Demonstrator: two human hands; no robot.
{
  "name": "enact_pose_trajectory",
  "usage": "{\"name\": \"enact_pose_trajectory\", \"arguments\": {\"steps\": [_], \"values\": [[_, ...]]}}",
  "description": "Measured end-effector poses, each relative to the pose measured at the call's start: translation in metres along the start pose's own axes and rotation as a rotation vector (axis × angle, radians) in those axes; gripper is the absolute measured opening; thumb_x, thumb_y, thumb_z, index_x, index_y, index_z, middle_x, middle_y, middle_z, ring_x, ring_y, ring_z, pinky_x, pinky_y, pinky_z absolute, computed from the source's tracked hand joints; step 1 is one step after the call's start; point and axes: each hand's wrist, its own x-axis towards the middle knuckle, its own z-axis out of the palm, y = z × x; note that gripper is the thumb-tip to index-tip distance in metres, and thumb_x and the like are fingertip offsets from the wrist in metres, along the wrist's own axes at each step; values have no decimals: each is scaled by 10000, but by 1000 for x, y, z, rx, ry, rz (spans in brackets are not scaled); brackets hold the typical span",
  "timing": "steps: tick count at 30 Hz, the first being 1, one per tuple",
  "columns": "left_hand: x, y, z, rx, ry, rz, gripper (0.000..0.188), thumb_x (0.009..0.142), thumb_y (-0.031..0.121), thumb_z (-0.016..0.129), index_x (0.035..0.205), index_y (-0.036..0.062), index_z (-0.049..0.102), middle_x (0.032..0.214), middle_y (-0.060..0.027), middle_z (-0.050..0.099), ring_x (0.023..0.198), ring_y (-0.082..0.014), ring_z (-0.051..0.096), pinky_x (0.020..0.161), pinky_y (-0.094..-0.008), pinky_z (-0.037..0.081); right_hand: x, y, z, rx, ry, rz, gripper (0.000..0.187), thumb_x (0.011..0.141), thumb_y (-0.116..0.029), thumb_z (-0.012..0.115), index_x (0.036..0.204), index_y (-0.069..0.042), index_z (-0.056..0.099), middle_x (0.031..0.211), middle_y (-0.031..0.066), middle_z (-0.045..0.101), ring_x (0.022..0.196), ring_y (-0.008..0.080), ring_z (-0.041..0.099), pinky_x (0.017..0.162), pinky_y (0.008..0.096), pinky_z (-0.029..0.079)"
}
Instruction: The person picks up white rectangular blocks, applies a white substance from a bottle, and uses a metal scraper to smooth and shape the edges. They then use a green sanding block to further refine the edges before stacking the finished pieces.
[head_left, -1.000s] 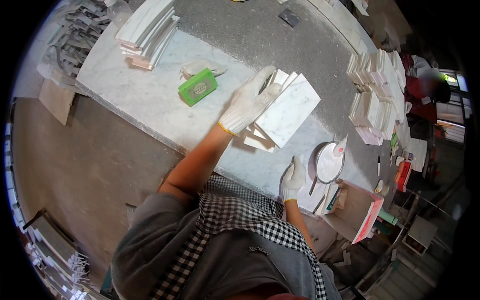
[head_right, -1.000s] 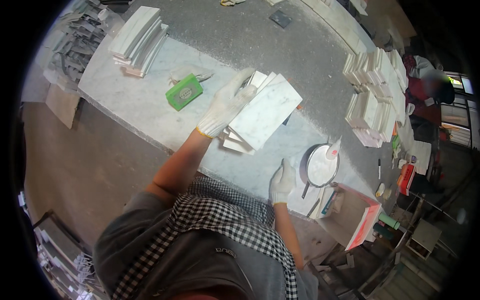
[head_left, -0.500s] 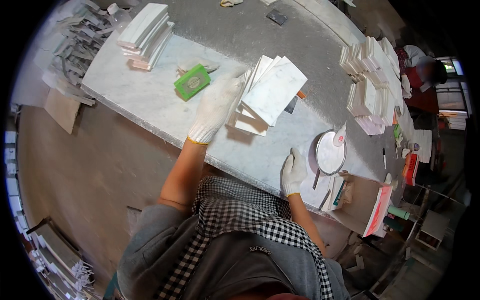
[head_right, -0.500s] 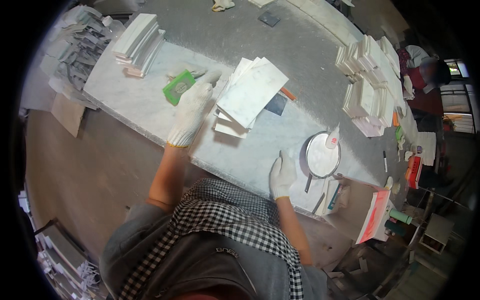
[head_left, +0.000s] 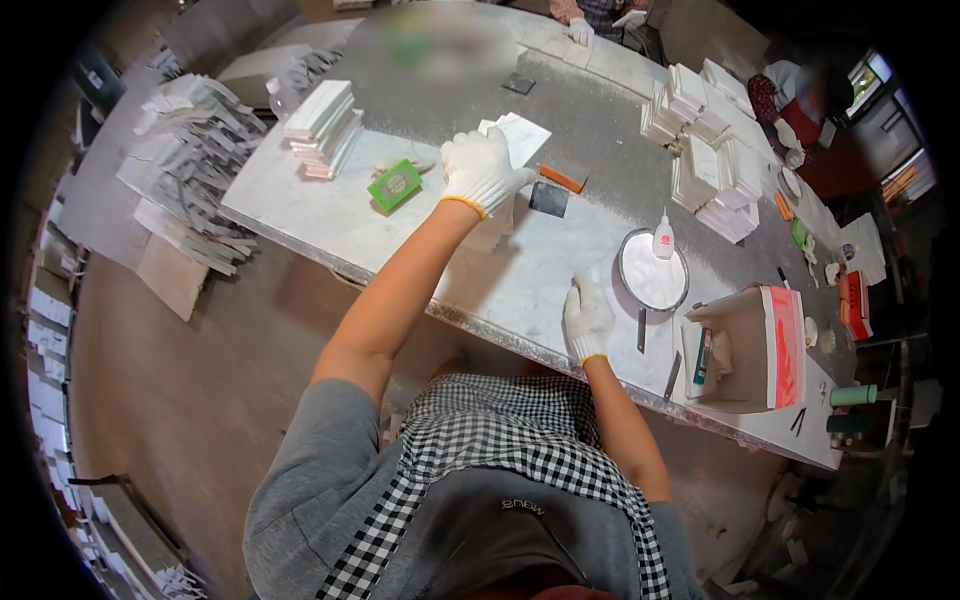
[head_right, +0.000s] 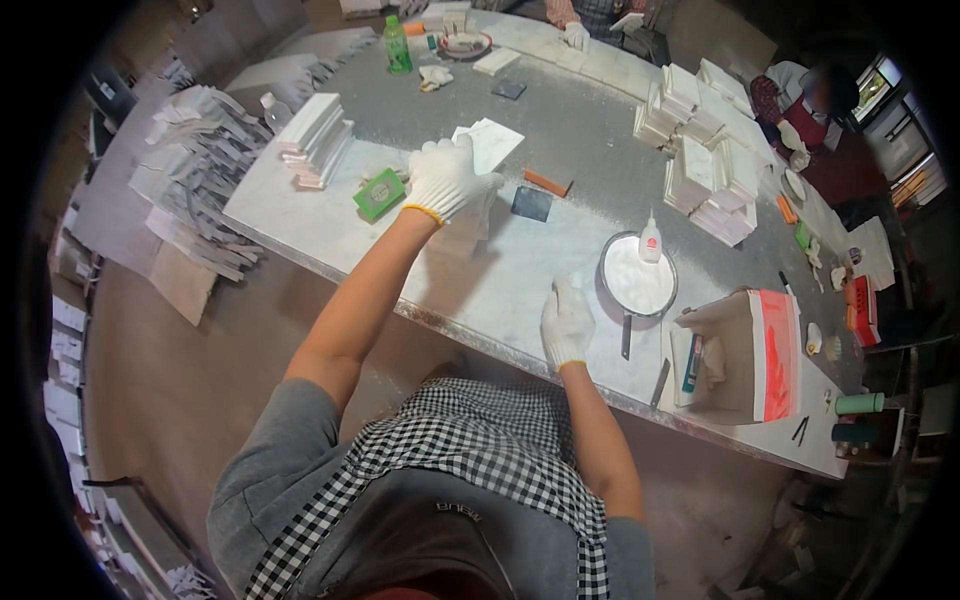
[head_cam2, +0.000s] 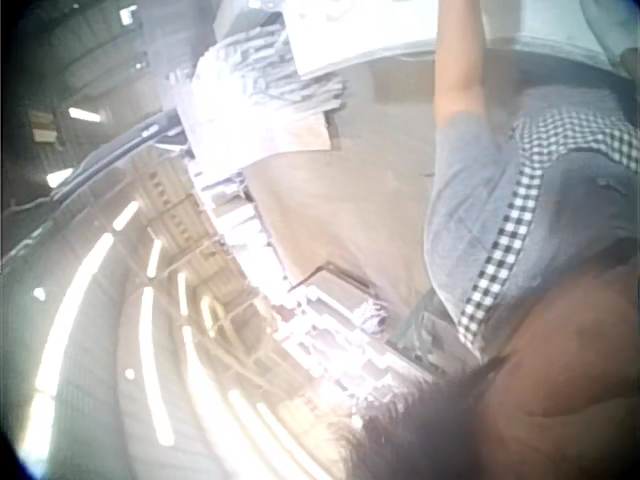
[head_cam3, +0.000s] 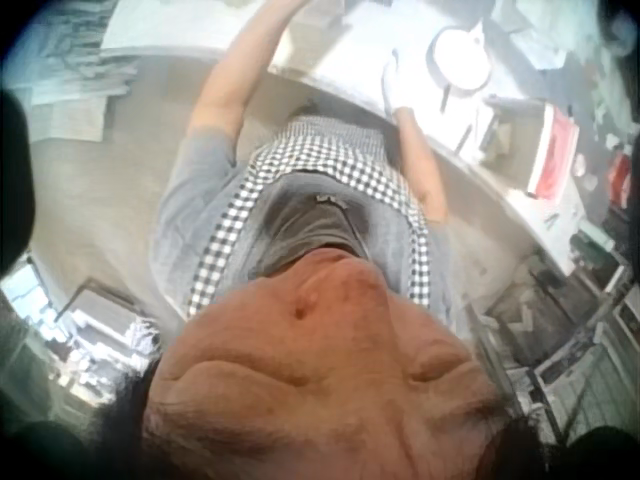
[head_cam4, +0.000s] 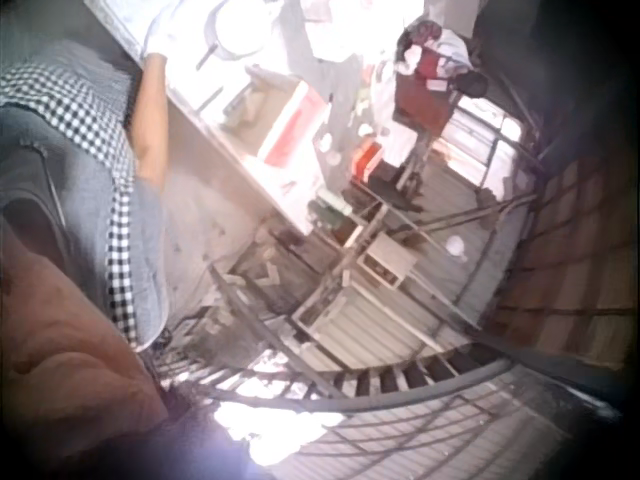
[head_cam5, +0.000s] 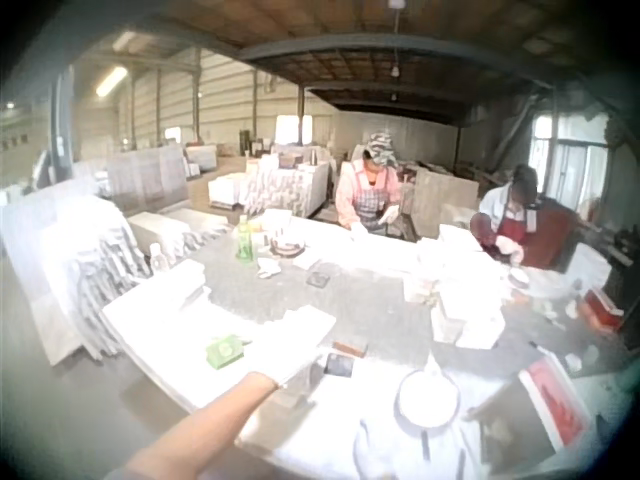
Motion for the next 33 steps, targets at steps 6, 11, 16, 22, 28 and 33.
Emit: {"name": "enact_pose_trajectory", "arguments": {"steps": [6,11,16,22,28,33], "values": [[3,15,3,105,12,-29,718,799,628,713,1171,15,694,1122,-148,735,1080,-340,676,909,-445,491,-2,5,-4,26,56,-37,315,978,-226,507,1241,-124,648,1123,164,698,1020,368,668,877,487,528],[14,-7,-8,-176,-33,-37,634,834,591,646,1068,16,772,1072,-208,756,991,-359,726,871,-441,541,3,5,-5,14,8,18,356,975,-249,494,1276,-134,646,1184,173,693,1085,378,660,926,490,519],[6,-33,-25,-540,-7,-102,649,810,588,669,1042,-9,769,1028,-231,751,967,-332,736,862,-398,553,4,-1,-14,54,-1,40,385,972,-272,502,1303,-143,649,1222,171,689,1110,385,654,966,477,507],[-103,17,-26,-710,272,198,762,743,496,792,1272,-28,631,1104,-244,720,1024,-351,714,880,-402,547,27,25,-5,519,-210,355,452,1030,-425,514,1308,-96,651,1110,141,733,1036,248,696,879,379,540],[-177,41,30,-476,357,290,704,657,447,845,1141,6,587,935,-172,674,867,-360,670,763,-469,532,-4,-85,-57,1533,-105,301,428,1054,-387,545,1291,-46,646,1104,40,705,912,119,627,818,276,522],[-206,49,70,-456,291,223,720,695,446,846,1189,0,575,952,-161,678,879,-345,678,772,-449,536,-20,-56,-33,1340,-50,164,367,1023,-267,629,1272,2,642,1127,32,683,961,104,605,848,282,509]]}}
